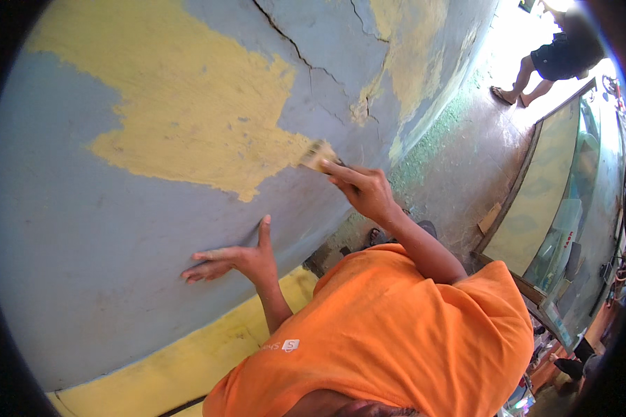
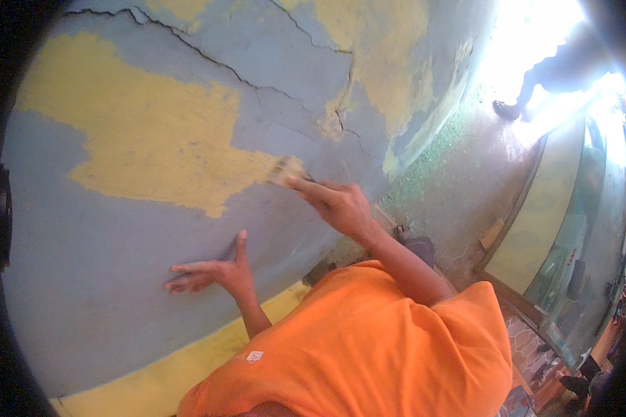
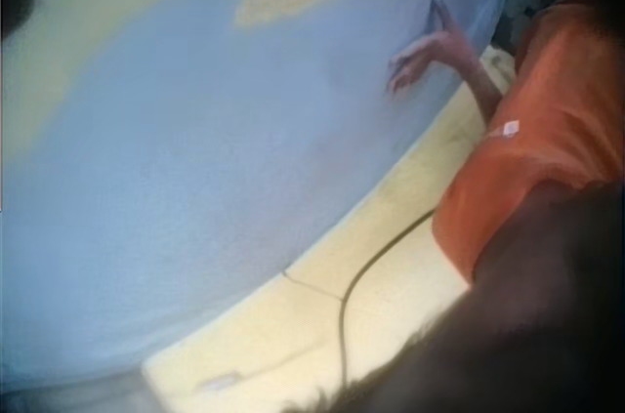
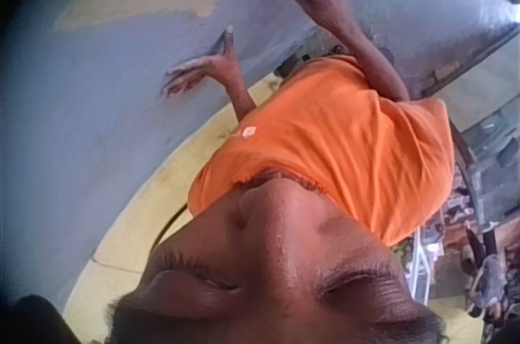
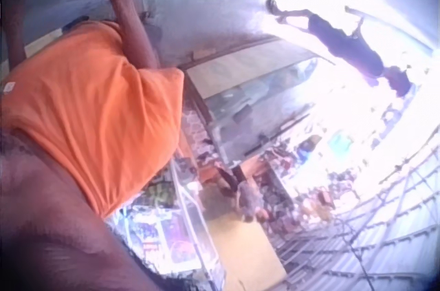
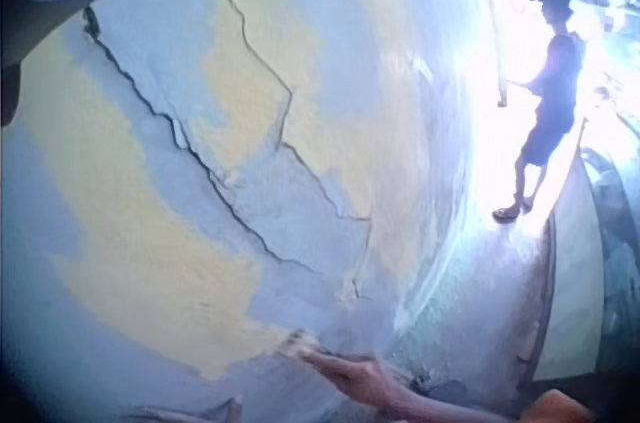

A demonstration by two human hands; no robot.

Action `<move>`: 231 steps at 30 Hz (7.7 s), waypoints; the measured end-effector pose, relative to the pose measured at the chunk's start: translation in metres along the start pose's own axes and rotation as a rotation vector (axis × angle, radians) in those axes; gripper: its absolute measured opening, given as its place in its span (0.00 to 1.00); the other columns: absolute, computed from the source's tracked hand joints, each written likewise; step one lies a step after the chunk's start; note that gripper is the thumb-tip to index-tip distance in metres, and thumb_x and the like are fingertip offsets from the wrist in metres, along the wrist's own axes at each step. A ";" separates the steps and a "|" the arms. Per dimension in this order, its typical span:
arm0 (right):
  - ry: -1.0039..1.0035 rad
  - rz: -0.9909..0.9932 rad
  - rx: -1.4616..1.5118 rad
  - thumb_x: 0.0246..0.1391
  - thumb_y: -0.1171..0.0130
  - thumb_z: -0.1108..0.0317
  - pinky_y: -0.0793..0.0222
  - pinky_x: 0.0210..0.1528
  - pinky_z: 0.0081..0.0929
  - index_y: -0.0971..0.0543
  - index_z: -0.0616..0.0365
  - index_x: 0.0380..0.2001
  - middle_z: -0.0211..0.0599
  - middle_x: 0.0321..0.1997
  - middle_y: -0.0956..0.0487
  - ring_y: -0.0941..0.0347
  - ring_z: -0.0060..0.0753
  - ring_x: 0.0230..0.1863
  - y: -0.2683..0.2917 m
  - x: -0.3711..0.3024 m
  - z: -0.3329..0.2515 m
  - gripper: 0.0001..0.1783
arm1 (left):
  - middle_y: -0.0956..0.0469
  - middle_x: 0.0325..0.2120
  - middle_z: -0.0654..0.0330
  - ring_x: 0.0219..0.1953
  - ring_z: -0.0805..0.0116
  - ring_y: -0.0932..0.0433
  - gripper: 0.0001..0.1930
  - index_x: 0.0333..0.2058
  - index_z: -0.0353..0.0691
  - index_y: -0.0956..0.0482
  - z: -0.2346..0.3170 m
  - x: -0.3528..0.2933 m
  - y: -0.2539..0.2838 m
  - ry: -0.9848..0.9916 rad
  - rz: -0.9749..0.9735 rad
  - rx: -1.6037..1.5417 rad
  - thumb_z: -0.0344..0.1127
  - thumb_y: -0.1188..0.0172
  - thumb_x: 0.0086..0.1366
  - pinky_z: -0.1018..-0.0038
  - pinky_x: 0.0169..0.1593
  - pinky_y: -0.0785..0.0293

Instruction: The person uses a scraper to remove old paint from a cracked wall. They repeatedly scrape along the crack and surrounding areas, occasionally wiping the scraper with their hand. Another person is visible in the background working on a different section of the wall.

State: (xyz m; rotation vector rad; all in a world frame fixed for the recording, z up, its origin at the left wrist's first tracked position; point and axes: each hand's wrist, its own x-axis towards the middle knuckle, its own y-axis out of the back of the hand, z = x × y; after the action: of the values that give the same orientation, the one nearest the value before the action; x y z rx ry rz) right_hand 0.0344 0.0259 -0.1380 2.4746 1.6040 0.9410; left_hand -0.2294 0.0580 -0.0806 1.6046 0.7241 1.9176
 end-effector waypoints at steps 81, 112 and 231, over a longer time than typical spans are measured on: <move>-0.022 0.088 0.179 0.62 0.35 0.72 0.27 0.30 0.29 0.19 0.47 0.60 0.46 0.30 0.15 0.25 0.32 0.22 0.010 0.026 -0.065 0.23 | 0.88 0.73 0.35 0.74 0.24 0.87 0.72 0.78 0.46 0.70 -0.009 -0.014 0.017 -0.107 -0.029 -0.182 0.83 0.40 0.51 0.17 0.62 0.74; -0.078 0.171 0.149 0.66 0.38 0.64 0.33 0.26 0.37 0.21 0.40 0.64 0.49 0.22 0.25 0.34 0.40 0.18 0.017 0.030 -0.092 0.23 | 0.89 0.73 0.33 0.71 0.22 0.91 0.67 0.78 0.48 0.64 -0.002 -0.011 0.000 -0.138 0.004 -0.212 0.84 0.44 0.53 0.13 0.56 0.79; 0.102 -0.078 0.034 0.62 0.38 0.71 0.25 0.28 0.39 0.25 0.36 0.68 0.40 0.28 0.18 0.21 0.45 0.25 0.064 0.059 -0.071 0.31 | 0.87 0.74 0.38 0.76 0.33 0.86 0.72 0.76 0.42 0.76 -0.010 -0.008 -0.003 0.088 0.063 -0.216 0.86 0.46 0.54 0.25 0.67 0.79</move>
State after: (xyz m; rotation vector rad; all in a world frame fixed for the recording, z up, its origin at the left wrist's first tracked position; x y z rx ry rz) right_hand 0.0670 0.0262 -0.0301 2.4018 1.7473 1.0535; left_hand -0.2382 0.0533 -0.0899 1.4340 0.4866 2.0454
